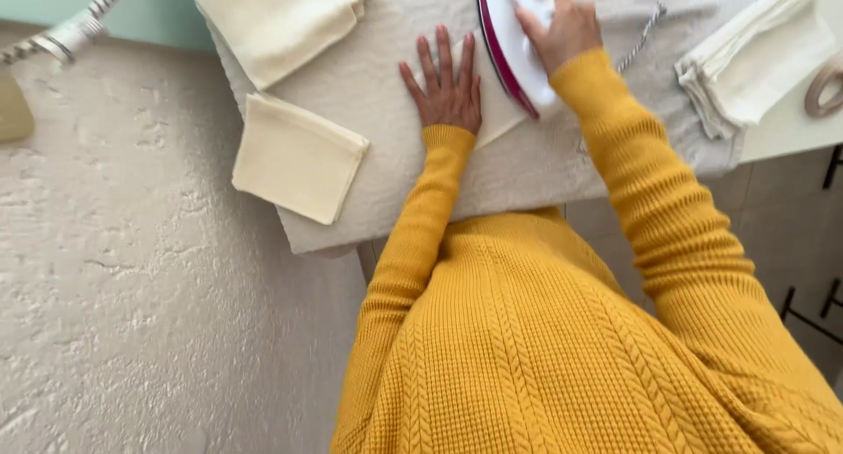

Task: Ironing small rectangular pieces of off-white fabric on a table.

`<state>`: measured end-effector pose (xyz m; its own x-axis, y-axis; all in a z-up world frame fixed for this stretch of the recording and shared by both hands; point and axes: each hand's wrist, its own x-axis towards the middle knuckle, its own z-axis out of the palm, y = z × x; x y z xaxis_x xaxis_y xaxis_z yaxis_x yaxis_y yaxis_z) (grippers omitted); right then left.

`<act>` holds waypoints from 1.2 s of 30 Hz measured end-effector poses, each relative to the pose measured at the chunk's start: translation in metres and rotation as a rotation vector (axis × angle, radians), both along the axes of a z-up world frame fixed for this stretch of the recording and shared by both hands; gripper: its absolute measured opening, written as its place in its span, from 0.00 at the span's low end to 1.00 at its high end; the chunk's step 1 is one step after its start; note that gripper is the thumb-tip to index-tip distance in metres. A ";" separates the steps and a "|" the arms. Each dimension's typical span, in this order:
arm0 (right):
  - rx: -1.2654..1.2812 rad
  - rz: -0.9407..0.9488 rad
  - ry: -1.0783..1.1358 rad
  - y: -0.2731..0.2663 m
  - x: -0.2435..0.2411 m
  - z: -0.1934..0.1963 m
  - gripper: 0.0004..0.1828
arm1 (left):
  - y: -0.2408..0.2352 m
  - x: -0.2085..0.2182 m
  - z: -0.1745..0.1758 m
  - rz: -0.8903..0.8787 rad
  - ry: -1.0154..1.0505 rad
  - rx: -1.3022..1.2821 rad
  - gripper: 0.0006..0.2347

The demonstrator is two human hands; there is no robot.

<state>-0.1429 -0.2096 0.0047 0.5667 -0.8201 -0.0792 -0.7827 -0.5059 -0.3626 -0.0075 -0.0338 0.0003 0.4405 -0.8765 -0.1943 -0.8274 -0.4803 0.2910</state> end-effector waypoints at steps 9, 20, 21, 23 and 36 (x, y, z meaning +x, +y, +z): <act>0.132 -0.093 -0.026 0.007 0.003 0.021 0.33 | 0.004 -0.003 0.006 -0.023 0.047 0.064 0.23; -0.026 -0.013 -0.098 -0.012 0.012 0.021 0.30 | -0.008 0.003 0.001 -0.006 -0.063 -0.015 0.24; 0.022 -0.053 -0.026 -0.009 0.011 0.020 0.32 | -0.004 0.000 0.004 -0.021 -0.012 0.066 0.25; 0.076 -0.099 0.051 -0.004 0.007 0.020 0.33 | 0.001 -0.003 0.007 -0.042 0.044 0.151 0.25; 0.052 -0.080 -0.009 -0.016 0.011 0.024 0.30 | 0.000 0.001 0.010 -0.027 0.000 0.088 0.24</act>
<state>-0.1322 -0.2255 0.0285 0.5000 -0.8579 -0.1180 -0.8168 -0.4220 -0.3934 -0.0062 -0.0338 0.0099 0.4173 -0.8675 -0.2707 -0.8403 -0.4818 0.2486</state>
